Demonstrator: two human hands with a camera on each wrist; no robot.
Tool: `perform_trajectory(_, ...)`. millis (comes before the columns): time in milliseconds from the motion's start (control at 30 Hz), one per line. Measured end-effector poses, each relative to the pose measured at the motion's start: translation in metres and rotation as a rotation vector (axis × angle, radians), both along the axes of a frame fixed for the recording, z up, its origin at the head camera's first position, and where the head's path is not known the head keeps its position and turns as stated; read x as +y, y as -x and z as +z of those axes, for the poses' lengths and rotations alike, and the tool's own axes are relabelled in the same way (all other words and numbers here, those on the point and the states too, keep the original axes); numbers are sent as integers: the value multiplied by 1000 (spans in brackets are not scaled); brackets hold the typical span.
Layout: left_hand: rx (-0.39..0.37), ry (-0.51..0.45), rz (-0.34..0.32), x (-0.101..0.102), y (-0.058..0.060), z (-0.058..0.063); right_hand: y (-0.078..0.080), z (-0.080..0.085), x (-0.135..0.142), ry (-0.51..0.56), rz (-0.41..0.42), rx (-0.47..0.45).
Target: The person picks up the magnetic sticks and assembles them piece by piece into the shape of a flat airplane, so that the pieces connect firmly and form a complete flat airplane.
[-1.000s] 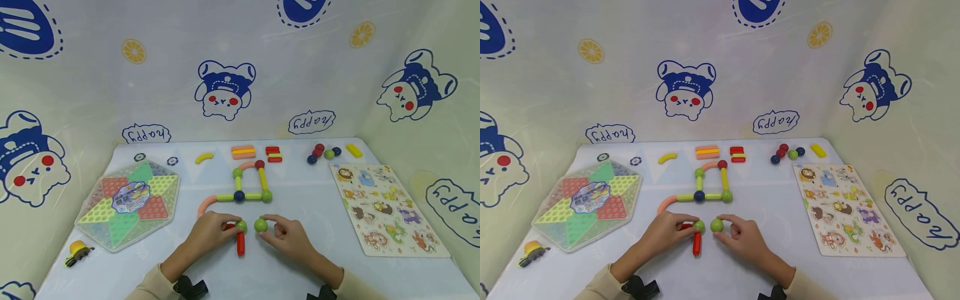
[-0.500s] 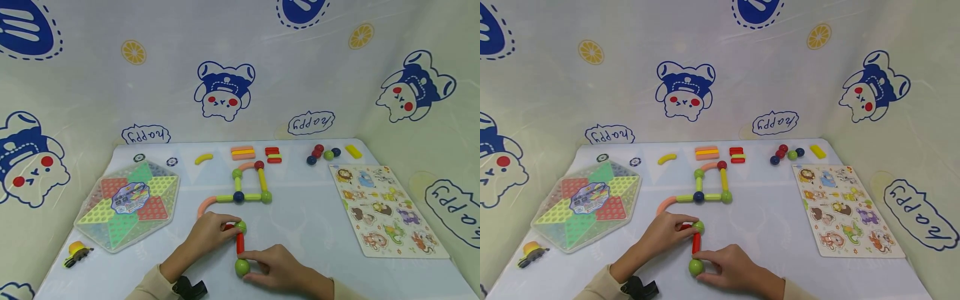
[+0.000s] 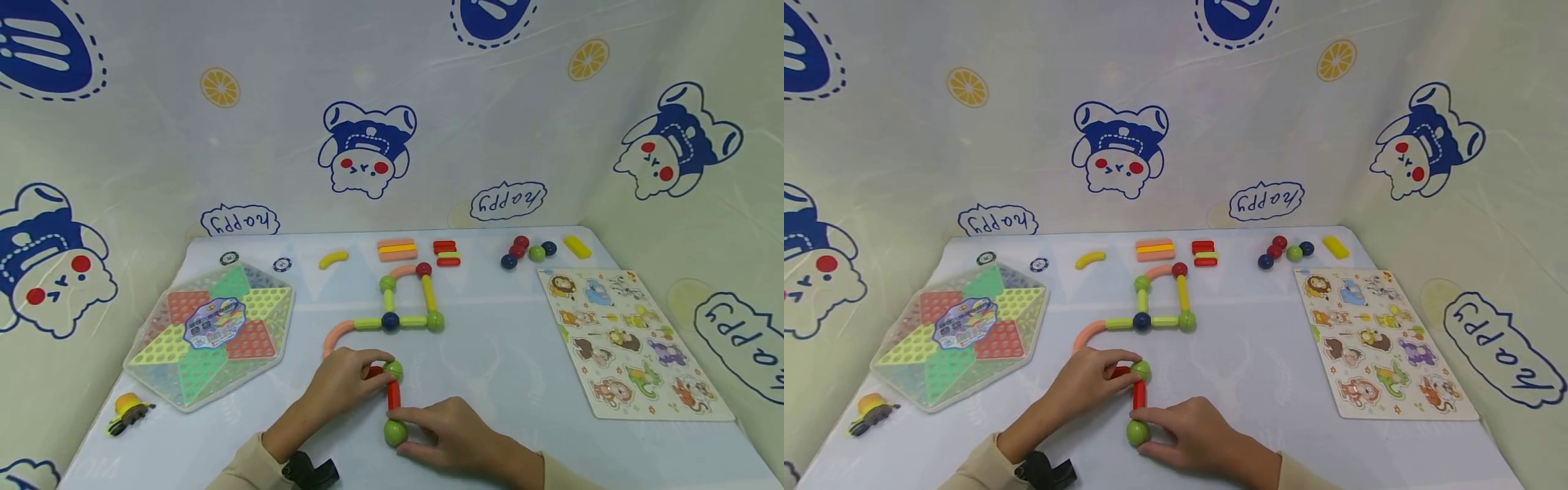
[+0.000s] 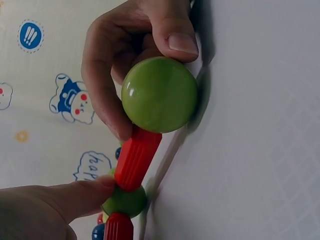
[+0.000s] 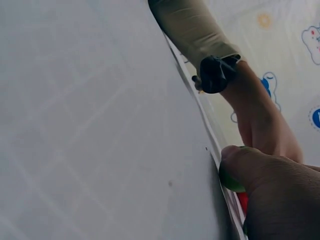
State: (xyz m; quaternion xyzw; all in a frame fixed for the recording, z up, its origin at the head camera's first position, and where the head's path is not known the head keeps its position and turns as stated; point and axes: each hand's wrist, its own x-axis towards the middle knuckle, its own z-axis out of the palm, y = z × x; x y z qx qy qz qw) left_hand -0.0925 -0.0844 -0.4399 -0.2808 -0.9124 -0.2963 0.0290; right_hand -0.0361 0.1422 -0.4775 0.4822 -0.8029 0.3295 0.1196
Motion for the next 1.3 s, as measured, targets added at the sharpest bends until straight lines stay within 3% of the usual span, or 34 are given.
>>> perform_trajectory(167, -10, -59, 13, -8, -7, 0, 1, 1, 1, 10, 10, -72)
perform_trajectory(267, -6, -109, -5, -14, -14, 0, 3, 6, 5, 69, -6, -121)
perform_trajectory(433, -53, -199, -95, -19, -31, -1, 22, 19, 19, 162, -125, -129)
perform_trajectory(533, -59, -247, -200, -19, -41, -3, 44, 29, 32, 165, -243, -149)
perform_trajectory(667, 11, -251, -314, -17, -47, -8, 84, 46, 47, 156, -421, -229)
perform_trajectory(867, 74, -228, -347, -15, -47, -18, 151, 59, 65, 93, -601, -320)
perform_trajectory(1033, 72, -237, -354, -11, -47, -25, 186, 53, 80, 8, -724, -346)
perform_trajectory(1133, 61, -240, -352, -11, -48, -27, 199, 53, 79, -16, -744, -345)
perform_trajectory(1300, 30, -248, -338, -14, -51, -27, 228, 67, 46, -107, -648, -332)
